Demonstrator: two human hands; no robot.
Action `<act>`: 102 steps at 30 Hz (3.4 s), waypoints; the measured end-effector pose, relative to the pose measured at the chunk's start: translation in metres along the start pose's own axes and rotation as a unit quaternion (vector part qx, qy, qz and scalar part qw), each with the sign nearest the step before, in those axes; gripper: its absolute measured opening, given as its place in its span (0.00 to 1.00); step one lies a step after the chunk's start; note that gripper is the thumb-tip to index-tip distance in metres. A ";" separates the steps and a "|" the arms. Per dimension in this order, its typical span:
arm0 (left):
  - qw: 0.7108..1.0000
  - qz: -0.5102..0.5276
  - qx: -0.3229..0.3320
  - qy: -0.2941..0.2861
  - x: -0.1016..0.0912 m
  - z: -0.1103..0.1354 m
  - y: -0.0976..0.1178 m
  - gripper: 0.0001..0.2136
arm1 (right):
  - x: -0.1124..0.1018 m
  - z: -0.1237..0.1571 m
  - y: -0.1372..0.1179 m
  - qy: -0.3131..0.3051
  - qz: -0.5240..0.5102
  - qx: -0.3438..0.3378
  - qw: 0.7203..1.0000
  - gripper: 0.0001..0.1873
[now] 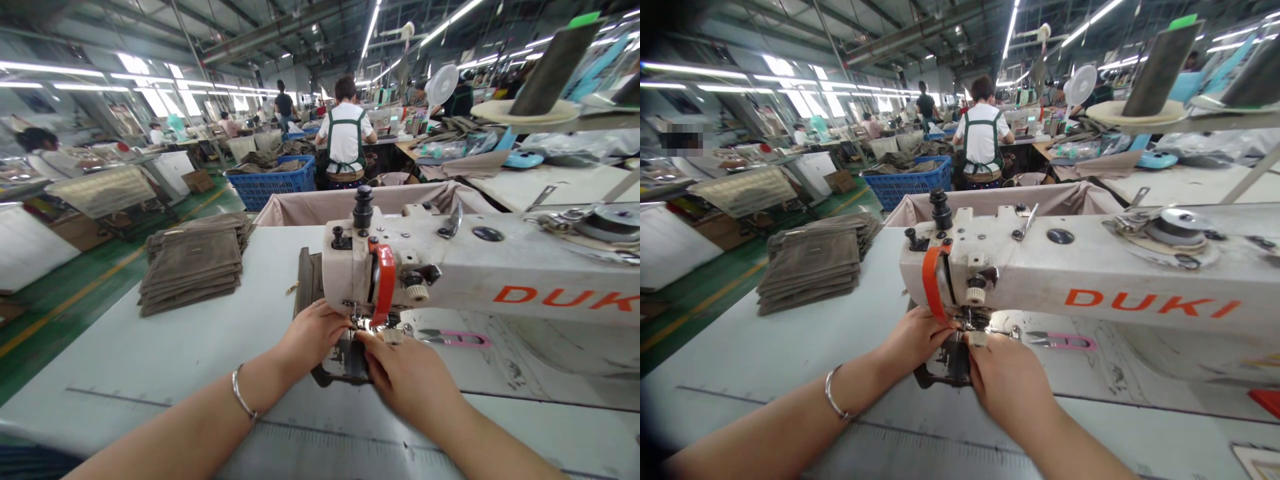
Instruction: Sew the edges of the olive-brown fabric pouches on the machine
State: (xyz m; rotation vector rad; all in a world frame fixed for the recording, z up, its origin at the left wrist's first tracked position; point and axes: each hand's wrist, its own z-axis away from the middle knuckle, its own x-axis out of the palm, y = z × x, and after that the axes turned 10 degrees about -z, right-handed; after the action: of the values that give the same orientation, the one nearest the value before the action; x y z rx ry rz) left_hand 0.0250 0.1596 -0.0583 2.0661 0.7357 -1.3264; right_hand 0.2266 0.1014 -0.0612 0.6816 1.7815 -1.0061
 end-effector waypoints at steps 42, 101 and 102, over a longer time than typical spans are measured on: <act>0.993 -0.026 0.038 -0.111 -0.037 0.070 0.068 0.22 | -0.015 0.013 0.000 -0.050 -0.120 -0.101 0.986 0.11; 0.997 0.006 0.070 0.026 -0.019 0.033 0.027 0.10 | -0.006 -0.001 0.003 0.048 -0.035 -0.098 0.993 0.05; 0.998 0.009 0.064 0.025 -0.019 0.033 0.027 0.10 | -0.007 0.001 0.003 0.047 -0.033 -0.096 0.994 0.05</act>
State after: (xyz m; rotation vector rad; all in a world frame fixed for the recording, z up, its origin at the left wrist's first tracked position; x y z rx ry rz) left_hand 0.0174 0.1147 -0.0475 2.2078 0.6685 -1.3482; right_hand 0.2319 0.1020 -0.0557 0.5602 1.9649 -0.8443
